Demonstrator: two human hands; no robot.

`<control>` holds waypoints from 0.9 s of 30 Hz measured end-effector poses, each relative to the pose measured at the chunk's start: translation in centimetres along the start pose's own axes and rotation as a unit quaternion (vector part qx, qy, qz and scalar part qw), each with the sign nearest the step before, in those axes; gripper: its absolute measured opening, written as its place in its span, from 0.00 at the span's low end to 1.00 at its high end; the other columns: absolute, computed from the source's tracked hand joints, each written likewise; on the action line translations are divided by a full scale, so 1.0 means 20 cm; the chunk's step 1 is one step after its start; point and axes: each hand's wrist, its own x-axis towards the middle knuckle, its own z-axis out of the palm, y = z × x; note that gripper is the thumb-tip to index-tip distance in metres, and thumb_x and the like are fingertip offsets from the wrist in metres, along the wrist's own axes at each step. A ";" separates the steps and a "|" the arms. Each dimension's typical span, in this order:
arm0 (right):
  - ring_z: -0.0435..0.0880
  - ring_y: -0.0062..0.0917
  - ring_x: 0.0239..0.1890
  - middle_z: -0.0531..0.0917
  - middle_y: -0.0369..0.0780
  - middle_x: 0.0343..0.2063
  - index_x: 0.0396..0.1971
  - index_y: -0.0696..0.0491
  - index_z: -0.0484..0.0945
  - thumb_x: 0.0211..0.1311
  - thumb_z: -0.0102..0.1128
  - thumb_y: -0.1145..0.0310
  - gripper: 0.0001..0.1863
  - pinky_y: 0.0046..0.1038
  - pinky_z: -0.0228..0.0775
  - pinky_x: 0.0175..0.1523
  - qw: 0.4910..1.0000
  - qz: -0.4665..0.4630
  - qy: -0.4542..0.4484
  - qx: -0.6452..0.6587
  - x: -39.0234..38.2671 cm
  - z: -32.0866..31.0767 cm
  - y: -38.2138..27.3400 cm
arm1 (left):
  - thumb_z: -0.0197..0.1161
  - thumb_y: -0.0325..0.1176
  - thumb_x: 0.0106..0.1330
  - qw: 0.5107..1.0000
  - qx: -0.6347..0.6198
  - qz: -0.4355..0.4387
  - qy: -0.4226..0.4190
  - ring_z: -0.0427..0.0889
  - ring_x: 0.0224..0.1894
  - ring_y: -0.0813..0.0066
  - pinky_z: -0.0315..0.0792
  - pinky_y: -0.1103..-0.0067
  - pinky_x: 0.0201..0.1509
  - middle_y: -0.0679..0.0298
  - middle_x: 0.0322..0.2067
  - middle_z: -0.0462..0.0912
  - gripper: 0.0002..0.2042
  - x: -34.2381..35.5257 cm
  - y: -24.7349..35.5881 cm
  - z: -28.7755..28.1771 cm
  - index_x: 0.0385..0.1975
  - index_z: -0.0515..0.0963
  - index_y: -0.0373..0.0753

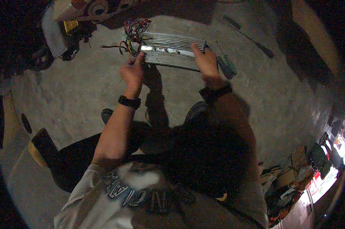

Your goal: Disassembling and inspecting an electronic motor controller with a screwdriver.

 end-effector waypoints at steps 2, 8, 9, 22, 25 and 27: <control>0.85 0.30 0.43 0.87 0.47 0.43 0.48 0.67 0.82 0.68 0.65 0.47 0.32 0.32 0.74 0.49 1.000 0.000 -0.009 0.000 0.02 -0.02 0.05 | 0.74 0.46 0.64 1.000 -0.028 0.006 0.006 0.87 0.26 0.66 0.76 0.71 0.35 0.51 0.25 0.88 0.18 -0.02 0.01 0.01 0.35 0.89 0.33; 0.85 0.28 0.42 0.87 0.43 0.42 0.47 0.67 0.81 0.66 0.69 0.60 0.22 0.30 0.75 0.48 0.995 -0.026 0.003 0.094 0.01 -0.06 0.02 | 0.75 0.49 0.64 0.998 -0.069 0.000 -0.003 0.79 0.24 0.78 0.73 0.75 0.32 0.62 0.22 0.87 0.22 -0.03 0.00 0.00 0.32 0.89 0.31; 0.85 0.29 0.43 0.86 0.43 0.42 0.52 0.66 0.79 0.64 0.72 0.63 0.25 0.31 0.76 0.50 0.984 0.010 -0.001 0.179 0.01 -0.09 0.01 | 0.75 0.49 0.64 0.999 -0.046 0.005 -0.005 0.78 0.24 0.79 0.73 0.76 0.32 0.62 0.22 0.87 0.22 -0.03 0.00 0.00 0.32 0.89 0.31; 0.87 0.24 0.42 0.84 0.44 0.45 0.69 0.60 0.66 0.56 0.79 0.70 0.42 0.26 0.81 0.47 0.962 -0.184 -0.147 0.139 -0.31 -0.35 -0.47 | 0.72 0.43 0.68 0.915 -0.328 -0.203 -0.115 0.80 0.27 0.76 0.73 0.74 0.33 0.62 0.28 0.86 0.19 -0.05 0.11 -0.15 0.35 0.86 0.27; 0.86 0.22 0.39 0.85 0.42 0.41 0.67 0.60 0.68 0.55 0.80 0.69 0.41 0.24 0.81 0.44 0.970 -0.201 -0.135 0.035 -0.33 -0.36 -0.53 | 0.70 0.41 0.70 0.949 -0.219 -0.180 -0.135 0.81 0.30 0.76 0.74 0.75 0.33 0.63 0.32 0.87 0.17 -0.06 0.13 -0.19 0.35 0.85 0.28; 0.87 0.23 0.38 0.86 0.42 0.39 0.64 0.59 0.71 0.50 0.84 0.62 0.43 0.26 0.81 0.43 0.962 -0.240 -0.124 0.043 -0.27 -0.33 -0.49 | 0.70 0.39 0.70 0.905 -0.338 -0.234 -0.113 0.82 0.31 0.75 0.73 0.75 0.32 0.63 0.34 0.87 0.15 -0.09 0.12 -0.19 0.35 0.84 0.29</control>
